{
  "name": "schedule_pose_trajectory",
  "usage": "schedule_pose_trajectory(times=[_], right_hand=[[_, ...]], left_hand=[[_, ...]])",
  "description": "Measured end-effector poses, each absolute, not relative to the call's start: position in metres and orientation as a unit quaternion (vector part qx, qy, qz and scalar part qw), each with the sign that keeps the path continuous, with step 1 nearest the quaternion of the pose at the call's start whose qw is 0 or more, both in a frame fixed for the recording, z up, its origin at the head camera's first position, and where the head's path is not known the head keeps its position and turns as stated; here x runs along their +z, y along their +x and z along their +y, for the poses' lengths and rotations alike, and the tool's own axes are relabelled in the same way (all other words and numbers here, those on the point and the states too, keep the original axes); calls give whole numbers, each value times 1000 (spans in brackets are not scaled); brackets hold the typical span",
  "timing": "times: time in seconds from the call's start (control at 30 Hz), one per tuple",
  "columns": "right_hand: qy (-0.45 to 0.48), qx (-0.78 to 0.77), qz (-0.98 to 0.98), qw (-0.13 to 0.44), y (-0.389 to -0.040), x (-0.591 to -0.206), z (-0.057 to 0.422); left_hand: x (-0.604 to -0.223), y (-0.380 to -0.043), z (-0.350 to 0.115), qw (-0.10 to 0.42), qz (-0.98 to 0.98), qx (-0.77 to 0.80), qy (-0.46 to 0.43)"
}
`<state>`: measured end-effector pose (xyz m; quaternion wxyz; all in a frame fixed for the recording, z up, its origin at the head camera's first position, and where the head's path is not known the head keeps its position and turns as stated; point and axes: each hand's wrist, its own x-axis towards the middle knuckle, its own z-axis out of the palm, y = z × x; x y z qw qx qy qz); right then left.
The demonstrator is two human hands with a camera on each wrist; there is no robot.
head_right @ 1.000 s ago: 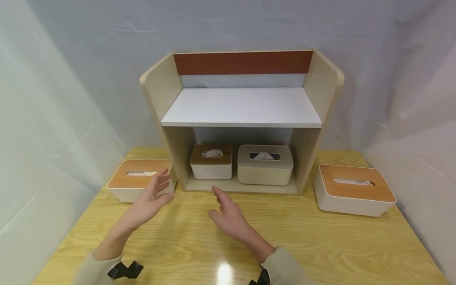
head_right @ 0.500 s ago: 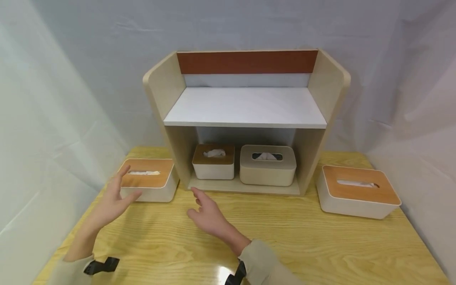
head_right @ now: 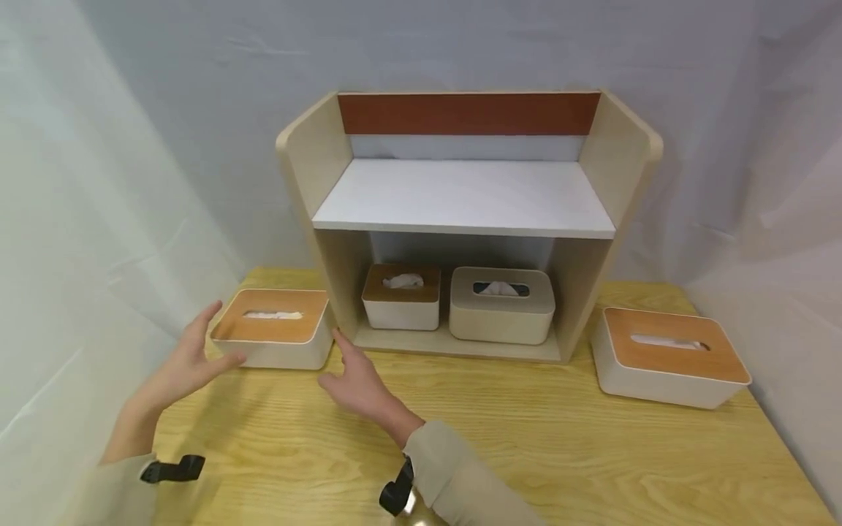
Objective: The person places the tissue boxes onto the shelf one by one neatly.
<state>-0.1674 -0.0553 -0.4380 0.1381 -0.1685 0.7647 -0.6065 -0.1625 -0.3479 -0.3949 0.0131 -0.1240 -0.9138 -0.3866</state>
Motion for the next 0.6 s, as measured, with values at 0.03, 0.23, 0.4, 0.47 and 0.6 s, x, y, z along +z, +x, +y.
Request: schedule_pose_trajectory(times=[0.03,0.23,0.4,0.47,0.6], right_hand=[[-167,-604,767,139,-169,-439,-58],[-160,-598,772,143,-175,-447,-73],[-160,-610,763,142,-178,-454,-82],[-168,-616,757,140,-178,-456,-84],[-178,-622,750,137,-178,-460,-88]], left_hand=[[-395,-163,-350,9,-914,-388,-121],[-403,-168,-369,-49,-906,-413,-80],[-412,-175,-377,-99,-892,-436,-64],[-416,-178,-378,-107,-889,-441,-62],[-421,-179,-379,-105,-892,-435,-59]])
